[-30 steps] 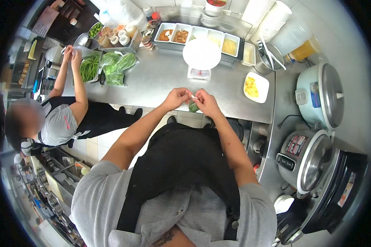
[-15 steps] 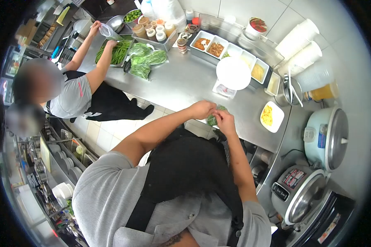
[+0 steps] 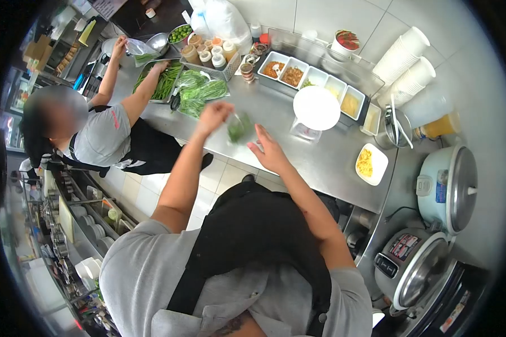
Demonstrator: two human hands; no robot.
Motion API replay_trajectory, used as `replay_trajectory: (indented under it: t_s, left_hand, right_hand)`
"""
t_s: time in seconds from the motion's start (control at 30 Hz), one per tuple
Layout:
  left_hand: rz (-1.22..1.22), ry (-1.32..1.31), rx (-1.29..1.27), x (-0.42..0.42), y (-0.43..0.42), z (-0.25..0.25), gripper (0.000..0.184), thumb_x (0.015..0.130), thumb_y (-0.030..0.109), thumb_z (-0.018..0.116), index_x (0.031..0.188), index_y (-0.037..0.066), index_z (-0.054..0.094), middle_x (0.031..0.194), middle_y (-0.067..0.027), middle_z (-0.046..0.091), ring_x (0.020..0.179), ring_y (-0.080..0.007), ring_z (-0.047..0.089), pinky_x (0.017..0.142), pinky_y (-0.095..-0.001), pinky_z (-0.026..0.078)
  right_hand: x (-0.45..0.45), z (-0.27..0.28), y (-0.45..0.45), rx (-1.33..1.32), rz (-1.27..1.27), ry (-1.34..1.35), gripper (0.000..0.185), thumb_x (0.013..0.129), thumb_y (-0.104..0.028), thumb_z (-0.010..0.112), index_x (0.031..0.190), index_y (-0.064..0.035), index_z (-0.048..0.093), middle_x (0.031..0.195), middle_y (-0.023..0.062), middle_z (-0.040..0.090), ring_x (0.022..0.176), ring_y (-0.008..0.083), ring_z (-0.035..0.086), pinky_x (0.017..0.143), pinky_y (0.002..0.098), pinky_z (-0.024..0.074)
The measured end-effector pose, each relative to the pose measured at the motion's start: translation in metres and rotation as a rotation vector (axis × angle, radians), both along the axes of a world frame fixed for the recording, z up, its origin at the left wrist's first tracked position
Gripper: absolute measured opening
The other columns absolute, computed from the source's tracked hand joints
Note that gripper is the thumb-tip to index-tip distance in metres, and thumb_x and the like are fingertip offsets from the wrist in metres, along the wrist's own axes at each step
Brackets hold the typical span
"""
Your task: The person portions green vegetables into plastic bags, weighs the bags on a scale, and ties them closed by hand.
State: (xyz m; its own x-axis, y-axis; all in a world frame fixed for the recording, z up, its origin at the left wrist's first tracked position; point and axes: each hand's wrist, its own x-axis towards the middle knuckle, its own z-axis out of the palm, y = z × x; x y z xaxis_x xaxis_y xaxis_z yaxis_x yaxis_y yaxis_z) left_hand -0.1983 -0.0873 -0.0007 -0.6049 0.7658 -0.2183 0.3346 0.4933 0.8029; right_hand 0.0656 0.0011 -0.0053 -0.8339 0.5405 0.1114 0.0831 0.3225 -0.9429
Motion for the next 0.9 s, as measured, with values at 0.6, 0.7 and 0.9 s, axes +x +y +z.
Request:
replay_trajectory:
  t_s: [0.6, 0.7, 0.9]
  left_hand:
    - [0.255, 0.747, 0.068, 0.085, -0.061, -0.116, 0.026, 0.09, 0.026, 0.067, 0.075, 0.005, 0.065, 0.08, -0.0162, 0.064, 0.08, -0.0373, 0.062, 0.076, -0.0484, 0.05]
    - [0.254, 0.735, -0.034, 0.072, -0.054, -0.124, 0.028, 0.093, 0.031, 0.062, 0.082, 0.006, 0.065, 0.079, -0.0162, 0.067, 0.08, -0.0391, 0.065, 0.075, -0.0502, 0.052]
    - [0.289, 0.502, -0.26, 0.047, -0.042, -0.101, 0.03, 0.097, 0.038, 0.056, 0.09, 0.011, 0.064, 0.079, -0.0172, 0.072, 0.077, -0.0408, 0.07, 0.072, -0.0531, 0.054]
  right_hand:
    - [0.092, -0.091, -0.002, 0.577, 0.004, -0.176, 0.039, 0.091, -0.016, 0.064, 0.128, -0.0058, 0.065, 0.14, 0.0138, 0.059, 0.135, 0.0315, 0.051, 0.111, 0.0418, 0.0421]
    - [0.092, -0.088, -0.002, 0.577, 0.004, -0.18, 0.038, 0.09, -0.015, 0.064, 0.128, -0.0063, 0.065, 0.14, 0.013, 0.059, 0.135, 0.0309, 0.052, 0.111, 0.0417, 0.0425]
    - [0.093, -0.091, -0.003, 0.563, -0.02, -0.164, 0.038, 0.09, -0.015, 0.064, 0.127, -0.0065, 0.066, 0.139, 0.0135, 0.06, 0.134, 0.0313, 0.052, 0.11, 0.042, 0.0428]
